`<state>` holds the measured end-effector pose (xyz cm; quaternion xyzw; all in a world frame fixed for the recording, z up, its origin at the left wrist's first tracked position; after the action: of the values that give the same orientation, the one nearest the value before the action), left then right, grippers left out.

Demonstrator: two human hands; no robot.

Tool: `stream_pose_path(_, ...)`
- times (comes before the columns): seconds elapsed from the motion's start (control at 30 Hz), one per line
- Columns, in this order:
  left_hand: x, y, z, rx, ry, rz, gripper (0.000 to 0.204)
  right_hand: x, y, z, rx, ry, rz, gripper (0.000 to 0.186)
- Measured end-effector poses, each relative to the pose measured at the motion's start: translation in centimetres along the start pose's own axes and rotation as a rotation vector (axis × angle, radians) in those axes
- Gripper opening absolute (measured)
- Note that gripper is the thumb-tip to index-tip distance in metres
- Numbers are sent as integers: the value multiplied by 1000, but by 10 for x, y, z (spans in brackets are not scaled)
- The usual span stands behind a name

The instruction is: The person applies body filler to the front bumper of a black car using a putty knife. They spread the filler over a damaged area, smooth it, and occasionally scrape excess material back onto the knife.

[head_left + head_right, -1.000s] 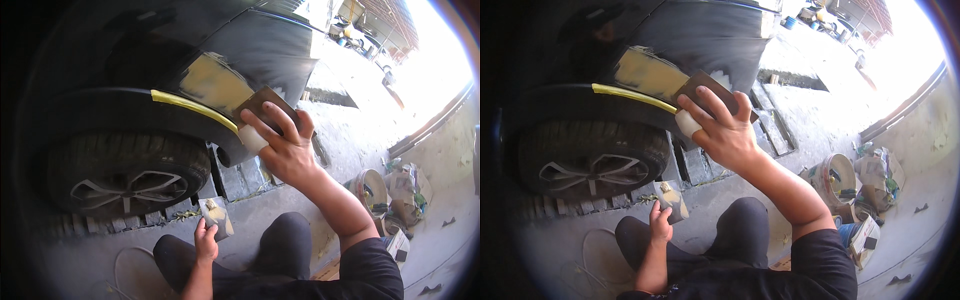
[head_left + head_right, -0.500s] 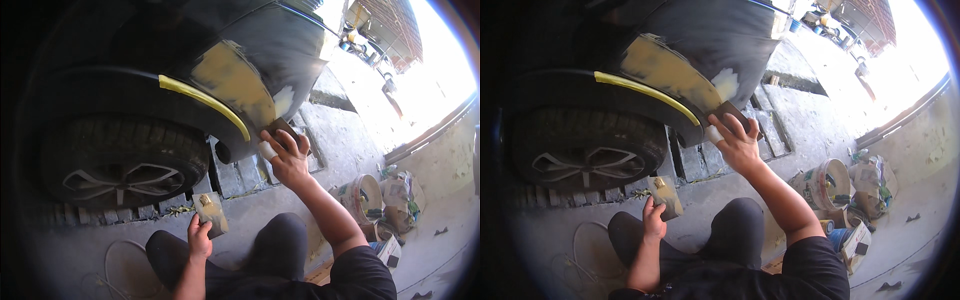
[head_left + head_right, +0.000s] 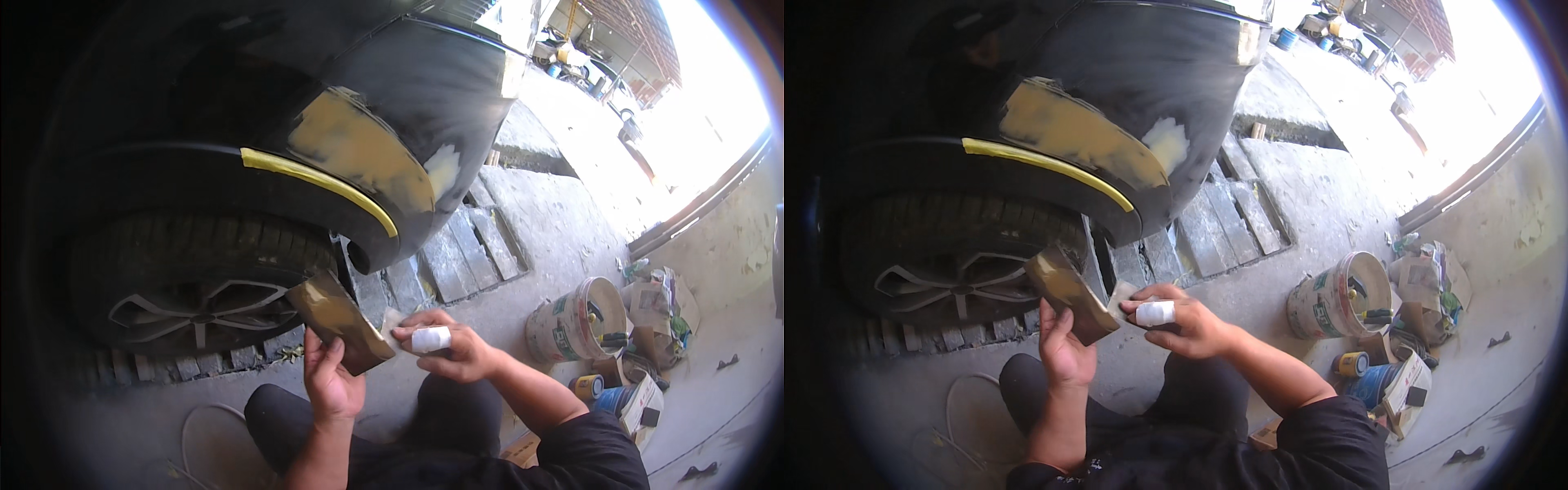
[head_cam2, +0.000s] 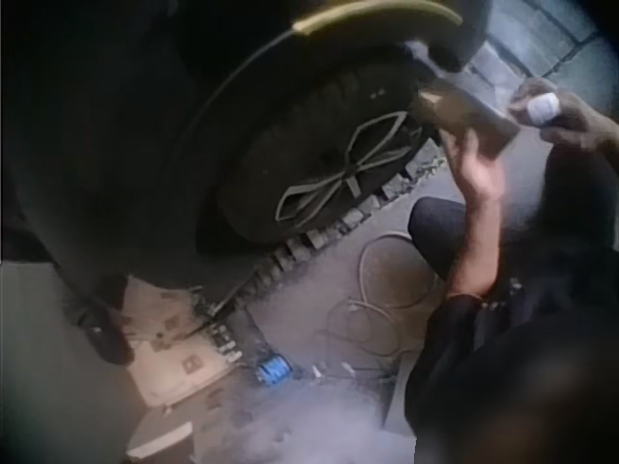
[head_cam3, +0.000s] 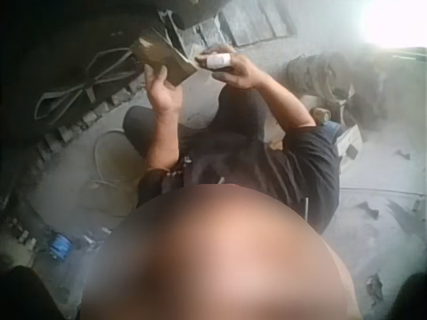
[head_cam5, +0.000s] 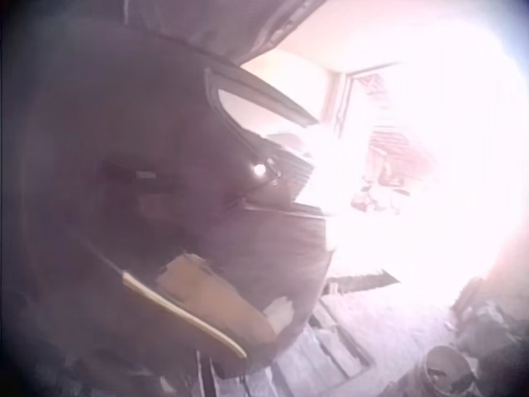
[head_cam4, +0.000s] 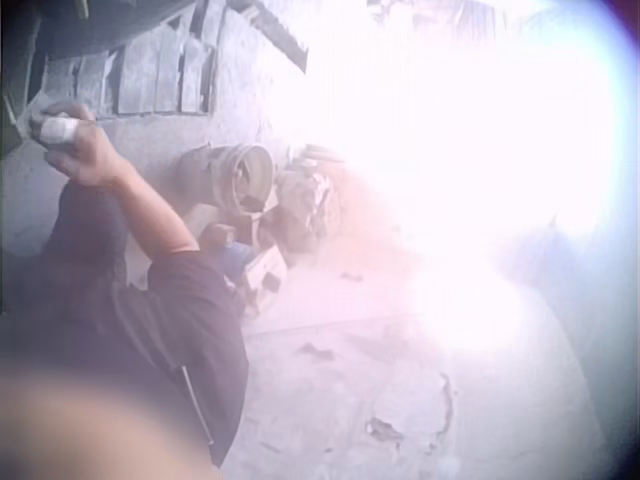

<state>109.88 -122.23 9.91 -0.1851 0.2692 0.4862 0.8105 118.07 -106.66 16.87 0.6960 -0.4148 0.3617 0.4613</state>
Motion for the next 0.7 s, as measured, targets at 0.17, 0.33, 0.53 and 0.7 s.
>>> stream_pose_path(0.17,-27,0,0,32,66,110,47,18,32,-32,-107,-1097,-70,41)
stream_pose_path(0.33,-20,-5,-10,-10,98,55,51,69,85,-52,-317,-1336,-312,41)
stream_pose_path(0.53,-4,-13,-19,-9,107,-16,52,68,106,-46,-306,-1360,-355,43)
stream_pose_path(0.7,-1,-11,-26,-17,133,-10,49,36,92,-51,-358,-1386,-328,43)
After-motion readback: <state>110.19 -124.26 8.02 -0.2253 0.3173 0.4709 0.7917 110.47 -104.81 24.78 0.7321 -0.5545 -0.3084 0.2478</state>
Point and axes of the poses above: each hand's wrist, its own y-axis towards the middle knuckle, its own z-axis out of the palm, x = y × z, the point moved 7 cm from there along y, towards the middle knuckle, and after that the axes turned 12 degrees about y, right-handed, at the moved point
